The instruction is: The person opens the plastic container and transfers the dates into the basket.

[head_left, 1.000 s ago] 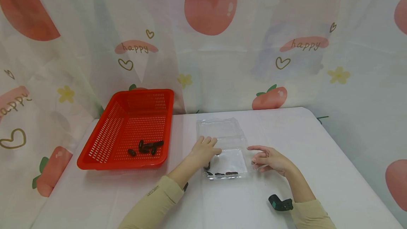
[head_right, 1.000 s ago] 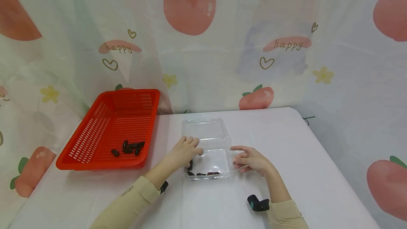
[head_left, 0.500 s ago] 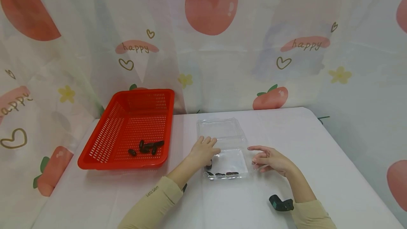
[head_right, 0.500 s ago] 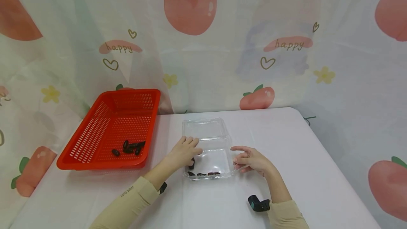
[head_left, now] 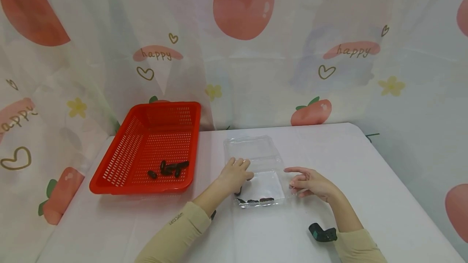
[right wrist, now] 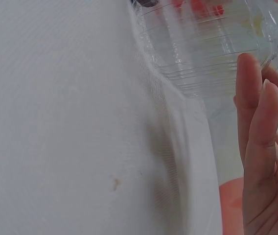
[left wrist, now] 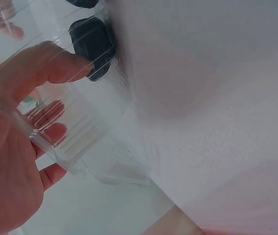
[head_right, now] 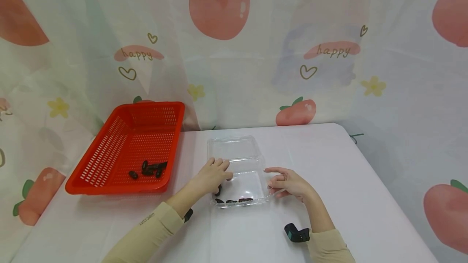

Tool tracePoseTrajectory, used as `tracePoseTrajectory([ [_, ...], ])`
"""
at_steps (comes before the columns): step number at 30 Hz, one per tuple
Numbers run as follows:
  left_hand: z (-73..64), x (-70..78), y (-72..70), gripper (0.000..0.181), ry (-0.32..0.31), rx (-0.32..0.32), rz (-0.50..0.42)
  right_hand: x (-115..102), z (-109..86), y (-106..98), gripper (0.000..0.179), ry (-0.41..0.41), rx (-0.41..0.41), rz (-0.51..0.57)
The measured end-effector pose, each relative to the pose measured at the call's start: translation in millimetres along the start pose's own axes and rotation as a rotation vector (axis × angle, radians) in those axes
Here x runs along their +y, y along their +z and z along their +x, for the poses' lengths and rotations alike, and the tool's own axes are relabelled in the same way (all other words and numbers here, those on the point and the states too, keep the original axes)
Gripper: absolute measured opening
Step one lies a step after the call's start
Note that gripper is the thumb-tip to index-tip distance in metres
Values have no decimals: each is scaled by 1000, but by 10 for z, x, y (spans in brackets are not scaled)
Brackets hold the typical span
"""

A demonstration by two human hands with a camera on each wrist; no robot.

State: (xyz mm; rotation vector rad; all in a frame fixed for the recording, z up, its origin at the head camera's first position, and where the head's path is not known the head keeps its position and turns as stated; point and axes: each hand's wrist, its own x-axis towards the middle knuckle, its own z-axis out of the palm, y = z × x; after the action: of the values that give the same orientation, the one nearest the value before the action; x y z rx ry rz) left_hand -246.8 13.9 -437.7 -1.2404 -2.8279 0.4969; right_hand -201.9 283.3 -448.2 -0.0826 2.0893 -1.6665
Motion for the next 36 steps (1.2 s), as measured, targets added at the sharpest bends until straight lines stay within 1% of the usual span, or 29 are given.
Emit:
tracePoseTrajectory([
  [6,2,-10,-13,44,1,1,21,-1,7,-2,59,1,-3,4],
  [9,0,-21,-21,45,3,6,41,7,14,-7,58,1,-5,1],
  [13,-6,-32,-28,47,6,12,46,9,14,-9,59,6,-2,0],
  [19,-16,-43,-28,45,8,23,33,-1,13,-2,59,12,3,2],
  [25,-11,-49,9,42,10,45,10,1,16,-5,59,11,1,3],
  [33,-7,-48,29,38,10,65,14,13,26,-11,58,9,-1,3],
  [36,-1,-40,39,34,8,81,16,11,25,-10,58,8,-1,0],
])
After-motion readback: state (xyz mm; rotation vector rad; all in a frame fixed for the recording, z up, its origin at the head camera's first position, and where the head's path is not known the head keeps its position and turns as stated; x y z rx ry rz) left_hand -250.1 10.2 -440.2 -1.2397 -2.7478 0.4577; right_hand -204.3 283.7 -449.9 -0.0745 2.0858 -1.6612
